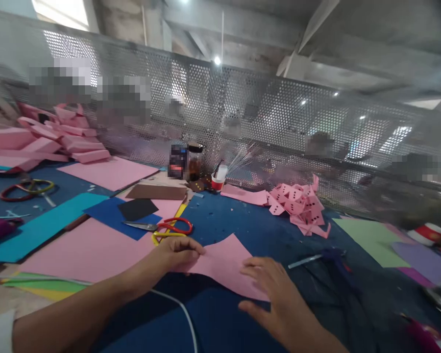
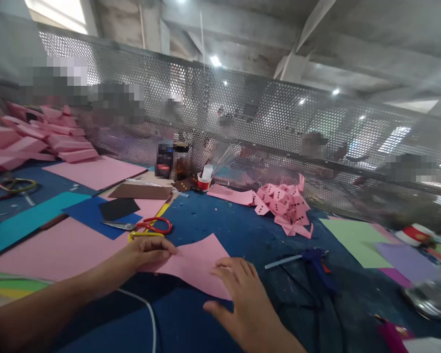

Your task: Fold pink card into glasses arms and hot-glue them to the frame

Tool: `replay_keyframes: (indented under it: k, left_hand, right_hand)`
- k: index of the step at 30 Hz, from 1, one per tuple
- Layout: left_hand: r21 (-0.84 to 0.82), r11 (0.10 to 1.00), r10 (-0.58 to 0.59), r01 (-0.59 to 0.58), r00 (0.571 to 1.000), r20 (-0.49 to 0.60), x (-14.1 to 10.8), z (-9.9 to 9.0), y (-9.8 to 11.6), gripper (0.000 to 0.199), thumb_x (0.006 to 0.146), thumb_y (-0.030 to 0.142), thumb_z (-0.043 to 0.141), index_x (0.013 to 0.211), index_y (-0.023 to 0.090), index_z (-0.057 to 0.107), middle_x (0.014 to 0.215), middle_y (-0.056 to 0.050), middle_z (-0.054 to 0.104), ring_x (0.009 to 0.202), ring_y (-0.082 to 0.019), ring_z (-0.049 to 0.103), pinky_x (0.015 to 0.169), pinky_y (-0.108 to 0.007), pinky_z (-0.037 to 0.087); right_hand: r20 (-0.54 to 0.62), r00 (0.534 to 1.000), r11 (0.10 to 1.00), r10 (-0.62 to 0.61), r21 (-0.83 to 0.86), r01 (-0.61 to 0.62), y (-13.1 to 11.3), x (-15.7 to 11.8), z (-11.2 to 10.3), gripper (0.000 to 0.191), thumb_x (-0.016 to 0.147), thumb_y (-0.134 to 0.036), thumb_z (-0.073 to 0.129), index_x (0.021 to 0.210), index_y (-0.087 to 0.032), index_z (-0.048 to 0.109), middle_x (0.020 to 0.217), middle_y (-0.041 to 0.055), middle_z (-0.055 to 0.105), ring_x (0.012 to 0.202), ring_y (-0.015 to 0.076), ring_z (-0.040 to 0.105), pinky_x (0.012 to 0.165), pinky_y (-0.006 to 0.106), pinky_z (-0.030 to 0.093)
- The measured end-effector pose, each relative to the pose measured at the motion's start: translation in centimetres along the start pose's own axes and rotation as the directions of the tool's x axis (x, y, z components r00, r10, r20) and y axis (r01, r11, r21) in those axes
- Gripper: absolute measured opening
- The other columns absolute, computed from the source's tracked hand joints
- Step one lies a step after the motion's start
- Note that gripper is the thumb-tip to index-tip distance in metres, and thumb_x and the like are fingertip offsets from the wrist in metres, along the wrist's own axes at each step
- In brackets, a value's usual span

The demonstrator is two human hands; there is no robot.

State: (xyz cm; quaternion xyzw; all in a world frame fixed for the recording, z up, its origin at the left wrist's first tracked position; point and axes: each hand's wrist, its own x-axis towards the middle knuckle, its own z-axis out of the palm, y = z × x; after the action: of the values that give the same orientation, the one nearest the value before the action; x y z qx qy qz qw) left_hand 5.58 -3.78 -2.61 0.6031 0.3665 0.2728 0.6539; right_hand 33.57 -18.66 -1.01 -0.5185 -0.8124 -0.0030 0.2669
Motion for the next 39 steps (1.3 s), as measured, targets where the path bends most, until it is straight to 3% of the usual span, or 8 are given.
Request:
replay_keyframes:
  k: [8, 10, 12, 15, 19, 21, 25, 39]
  left_hand:
    - [-0.035, 0.997, -0.065, 0.067, 0.997, 0.042, -0.4, -0.2, 0.0, 0.046, 0.076, 0.055, 0.082, 0.100, 0.016, 0.078, 0.060, 0.005, 0.052, 0.053, -0.009, 0.043, 0.054, -0.022, 0.042]
    - [0.057, 0.997, -0.057, 0.054, 0.997, 0.042, -0.5, -0.2, 0.0, 0.044, 0.078, 0.056, 0.079, 0.098, 0.017, 0.076, 0.066, 0.003, 0.059, 0.056, -0.012, 0.052, 0.056, -0.024, 0.046]
    - [0.241, 0.968, 0.065, -0.066, 0.998, 0.009, -0.8, -0.1, 0.2, 0.034, 0.084, 0.052, 0.074, 0.097, 0.020, 0.075, 0.084, -0.003, 0.069, 0.072, -0.018, 0.063, 0.066, -0.030, 0.053]
    - [0.561, 0.760, 0.404, -0.329, 0.915, -0.012, -1.7, 0.4, 0.7, 0.016, 0.092, 0.037, 0.067, 0.097, 0.024, 0.076, 0.120, -0.007, 0.068, 0.110, -0.025, 0.063, 0.094, -0.038, 0.051]
    - [0.666, 0.483, 0.595, -0.568, 0.771, 0.226, -2.9, 1.6, 0.5, 0.010, 0.097, 0.023, 0.064, 0.101, 0.026, 0.073, 0.114, -0.005, 0.070, 0.108, -0.020, 0.062, 0.097, -0.035, 0.048]
    - [0.632, 0.454, 0.578, -0.628, 0.748, 0.327, -3.1, 2.1, -0.1, 0.012, 0.093, 0.017, 0.069, 0.102, 0.026, 0.069, 0.108, -0.002, 0.072, 0.104, -0.019, 0.063, 0.092, -0.033, 0.047]
    - [0.665, 0.391, 0.516, -0.636, 0.750, 0.413, -2.8, 2.4, -1.1, 0.023, 0.087, 0.008, 0.072, 0.103, 0.025, 0.068, 0.107, -0.002, 0.072, 0.099, -0.020, 0.063, 0.085, -0.032, 0.046]
    - [0.706, 0.281, 0.518, -0.650, 0.722, 0.459, -2.8, 2.3, -0.7, 0.012, 0.101, 0.017, 0.057, 0.094, 0.022, 0.066, 0.089, -0.002, 0.070, 0.084, -0.018, 0.060, 0.075, -0.029, 0.044]
  right_hand:
    - [-0.073, 0.978, 0.980, -0.193, -0.056, 0.189, 0.4, 0.3, 1.6, 0.018, 0.100, -0.008, 0.055, 0.108, -0.022, 0.064, 0.099, 0.0018, 0.073, 0.092, 0.0191, 0.066, 0.101, 0.039, 0.044]
    - [-0.062, 0.978, 0.979, -0.199, -0.054, 0.196, 0.5, 0.2, 1.8, 0.019, 0.102, -0.008, 0.051, 0.105, -0.022, 0.064, 0.095, 0.0001, 0.073, 0.087, 0.0175, 0.066, 0.102, 0.038, 0.040]
    - [-0.057, 0.977, 0.978, -0.204, -0.054, 0.201, 0.5, 0.0, 2.0, 0.019, 0.103, -0.010, 0.049, 0.104, -0.022, 0.064, 0.094, -0.0004, 0.073, 0.085, 0.0172, 0.065, 0.103, 0.038, 0.038]
    - [-0.059, 0.978, 0.979, -0.202, -0.031, 0.200, 0.3, -0.2, 2.2, 0.019, 0.105, -0.013, 0.049, 0.102, -0.022, 0.065, 0.091, -0.0006, 0.072, 0.083, 0.0171, 0.064, 0.100, 0.037, 0.038]
    - [-0.031, 0.986, 0.986, -0.164, 0.006, 0.164, 0.2, -0.4, 2.3, 0.014, 0.105, -0.017, 0.052, 0.101, -0.022, 0.064, 0.093, 0.0003, 0.072, 0.084, 0.0181, 0.063, 0.085, 0.033, 0.042]
    - [-0.017, 0.989, 0.989, -0.146, 0.011, 0.146, 0.1, -0.4, 2.2, 0.013, 0.105, -0.018, 0.053, 0.100, -0.023, 0.064, 0.093, 0.0004, 0.072, 0.084, 0.0184, 0.063, 0.080, 0.032, 0.042]
    - [-0.012, 0.993, 0.992, -0.118, 0.034, 0.118, 0.2, -0.4, 1.9, 0.012, 0.106, -0.021, 0.054, 0.098, -0.024, 0.063, 0.091, -0.0007, 0.072, 0.083, 0.0176, 0.063, 0.076, 0.031, 0.042]
    - [0.049, 0.996, 0.998, -0.069, 0.020, 0.068, 0.6, -0.7, 1.9, 0.010, 0.100, -0.021, 0.065, 0.091, -0.024, 0.063, 0.087, -0.0016, 0.070, 0.081, 0.0167, 0.064, 0.072, 0.029, 0.043]
